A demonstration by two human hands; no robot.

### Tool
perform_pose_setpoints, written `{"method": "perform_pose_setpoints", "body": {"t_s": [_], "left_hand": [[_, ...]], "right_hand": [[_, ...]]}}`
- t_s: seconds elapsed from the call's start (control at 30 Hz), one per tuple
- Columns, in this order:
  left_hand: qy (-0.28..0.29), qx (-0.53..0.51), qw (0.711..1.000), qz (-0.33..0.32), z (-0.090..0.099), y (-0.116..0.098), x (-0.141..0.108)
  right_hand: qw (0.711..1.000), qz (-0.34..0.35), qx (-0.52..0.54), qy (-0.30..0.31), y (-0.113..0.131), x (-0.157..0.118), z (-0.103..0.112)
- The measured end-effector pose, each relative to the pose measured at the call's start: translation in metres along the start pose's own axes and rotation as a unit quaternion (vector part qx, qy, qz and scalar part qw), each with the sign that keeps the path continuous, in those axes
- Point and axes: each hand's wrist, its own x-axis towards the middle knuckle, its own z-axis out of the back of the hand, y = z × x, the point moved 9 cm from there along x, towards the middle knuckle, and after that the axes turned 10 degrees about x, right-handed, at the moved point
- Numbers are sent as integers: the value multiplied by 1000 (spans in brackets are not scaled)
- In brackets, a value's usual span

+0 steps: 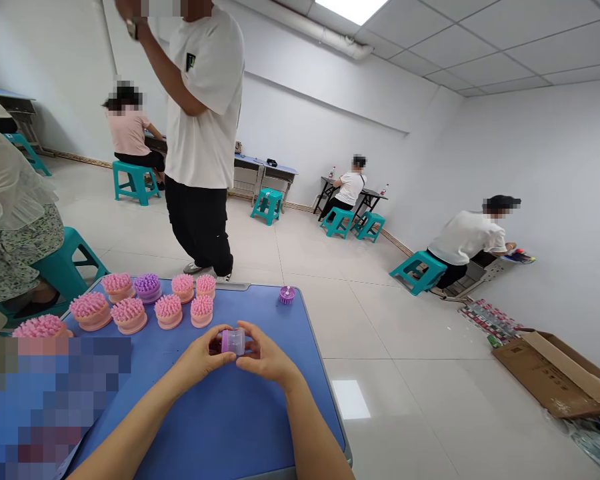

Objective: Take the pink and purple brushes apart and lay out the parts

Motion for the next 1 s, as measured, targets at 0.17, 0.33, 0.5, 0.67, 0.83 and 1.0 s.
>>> {"method": "perform_pose_setpoints", "body": {"t_s": [0.17,0.33,0.5,0.67,0.83,1.0], "left_hand": [[18,5,1000,1,-3,0,-1],[25,-8,1000,13,-3,3,0],[-7,17,1000,2,4,2,0],[-11,57,998,38,10,6,0],[-41,46,997,46,17,8,3],[-39,-6,999,33,12,10,6]], "right_hand": [[998,-17,26,-50,-7,3,13],[998,53,-27,-25,7,1,7],[991,37,-122,-32,7,0,6],[961,48,-268,-52,9,-3,11],[934,89,-322,-130,21,-4,17],[907,78,-316,-268,27,5,48]]}}
